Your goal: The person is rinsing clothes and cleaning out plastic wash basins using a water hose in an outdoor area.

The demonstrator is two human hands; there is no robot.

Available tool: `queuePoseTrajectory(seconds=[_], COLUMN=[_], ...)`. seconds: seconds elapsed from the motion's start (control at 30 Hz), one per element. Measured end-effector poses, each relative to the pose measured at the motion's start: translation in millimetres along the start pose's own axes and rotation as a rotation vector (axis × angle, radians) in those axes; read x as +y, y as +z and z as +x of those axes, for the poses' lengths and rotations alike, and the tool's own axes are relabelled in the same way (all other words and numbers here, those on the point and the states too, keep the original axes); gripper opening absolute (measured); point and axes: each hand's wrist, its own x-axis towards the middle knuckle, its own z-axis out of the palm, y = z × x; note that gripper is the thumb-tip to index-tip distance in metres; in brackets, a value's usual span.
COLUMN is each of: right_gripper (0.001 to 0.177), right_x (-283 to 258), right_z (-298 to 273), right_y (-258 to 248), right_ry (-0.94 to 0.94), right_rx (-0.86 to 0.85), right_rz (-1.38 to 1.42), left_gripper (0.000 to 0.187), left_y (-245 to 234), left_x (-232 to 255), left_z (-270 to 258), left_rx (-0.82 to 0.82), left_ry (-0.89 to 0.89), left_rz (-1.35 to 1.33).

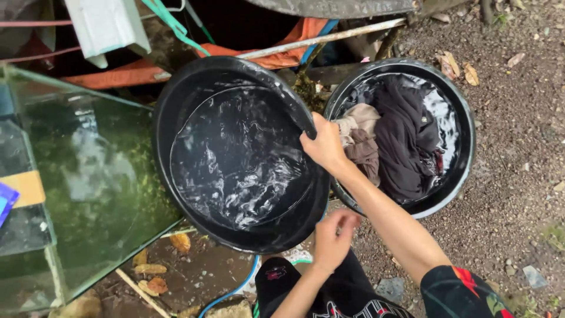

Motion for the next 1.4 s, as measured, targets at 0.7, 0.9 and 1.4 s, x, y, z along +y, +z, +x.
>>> queuePoseTrajectory(seconds=[0.7, 0.9, 1.4], right_gripper=[0.018, 0.02, 0.024], right_x=[-43.5, -59.9, -59.4], right_z=[-14.1, -25.6, -56.5], right_y=[3.8, -0.7, -0.7], right_ry=[-0.028, 0.063, -0.067], right_rx=[-0.062, -0.078, 0.019], right_rz=[-0.084, -0.076, -0.086], left_gripper=[0.047, 0.051, 0.056], left_y=[-115.6, -113.5, -118.9], left_x=[42.8, 66.4, 71.8], left_z=[149.3, 142.7, 115.3], left_rx=[0.203, 0.302, 0.204], left_ry=[0.308, 0.221, 0.253], left_rz=[-0.34, -0.191, -0.156])
